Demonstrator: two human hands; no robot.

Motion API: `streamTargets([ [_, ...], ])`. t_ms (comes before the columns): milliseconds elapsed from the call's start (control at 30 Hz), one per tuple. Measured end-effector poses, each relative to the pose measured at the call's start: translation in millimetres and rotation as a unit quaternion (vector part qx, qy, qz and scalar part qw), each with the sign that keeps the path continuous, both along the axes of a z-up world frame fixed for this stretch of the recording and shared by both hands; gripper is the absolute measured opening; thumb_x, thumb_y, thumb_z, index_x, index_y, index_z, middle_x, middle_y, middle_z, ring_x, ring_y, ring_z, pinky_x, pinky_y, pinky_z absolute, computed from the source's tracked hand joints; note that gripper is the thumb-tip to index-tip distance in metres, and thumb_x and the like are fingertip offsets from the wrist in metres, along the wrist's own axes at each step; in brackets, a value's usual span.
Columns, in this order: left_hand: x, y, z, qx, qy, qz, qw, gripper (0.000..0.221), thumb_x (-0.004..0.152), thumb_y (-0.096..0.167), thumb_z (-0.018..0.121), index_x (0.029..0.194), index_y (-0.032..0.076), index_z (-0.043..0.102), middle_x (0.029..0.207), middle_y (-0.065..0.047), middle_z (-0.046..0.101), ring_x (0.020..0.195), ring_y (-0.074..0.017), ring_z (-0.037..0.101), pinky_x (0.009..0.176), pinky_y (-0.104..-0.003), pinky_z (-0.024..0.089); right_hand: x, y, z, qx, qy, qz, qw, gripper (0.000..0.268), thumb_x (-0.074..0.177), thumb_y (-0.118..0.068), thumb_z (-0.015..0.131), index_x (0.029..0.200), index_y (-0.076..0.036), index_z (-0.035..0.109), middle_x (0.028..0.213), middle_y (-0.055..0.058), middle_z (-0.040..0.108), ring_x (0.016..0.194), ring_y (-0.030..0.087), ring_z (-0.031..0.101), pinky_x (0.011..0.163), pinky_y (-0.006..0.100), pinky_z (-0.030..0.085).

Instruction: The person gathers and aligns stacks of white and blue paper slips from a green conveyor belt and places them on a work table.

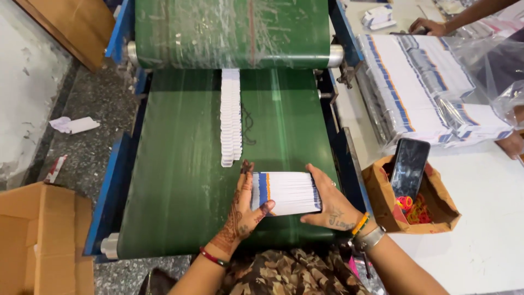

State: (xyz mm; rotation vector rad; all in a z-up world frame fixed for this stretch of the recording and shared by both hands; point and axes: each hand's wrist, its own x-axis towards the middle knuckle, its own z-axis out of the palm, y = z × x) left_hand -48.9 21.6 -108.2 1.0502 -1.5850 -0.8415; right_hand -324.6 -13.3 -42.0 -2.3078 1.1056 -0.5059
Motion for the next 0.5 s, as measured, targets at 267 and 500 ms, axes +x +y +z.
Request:
streamTargets([
  [267, -5, 15, 22, 0.031, 0.130, -0.025, 0.991, 0.094, 0.089, 0.039, 0.074, 0.161, 0.003, 0.026, 0.166, -0.021, 0.029, 0.153, -0.0344, 0.030, 0.125, -0.047, 0.025, 10, 7, -2, -0.073, -0.065, -0.045, 0.994, 0.097, 0.054, -0.032, 0.097, 0.137, -0.009, 0.050, 0.127, 0.015, 0.058, 0.120, 0.032, 0.059, 0.101, 0.042, 0.048],
  [500, 6, 47, 23, -0.041, 0.287, 0.005, 0.957, 0.081, 0.095, 0.029, 0.071, 0.160, 0.001, 0.031, 0.163, -0.015, 0.039, 0.154, -0.0285, 0.033, 0.129, -0.042, 0.023, -64, 85, -14, -0.063, -0.173, -0.253, 0.950, 0.095, 0.045, -0.027, 0.095, 0.128, -0.011, 0.050, 0.114, 0.009, 0.060, 0.106, 0.022, 0.064, 0.091, 0.040, 0.055],
])
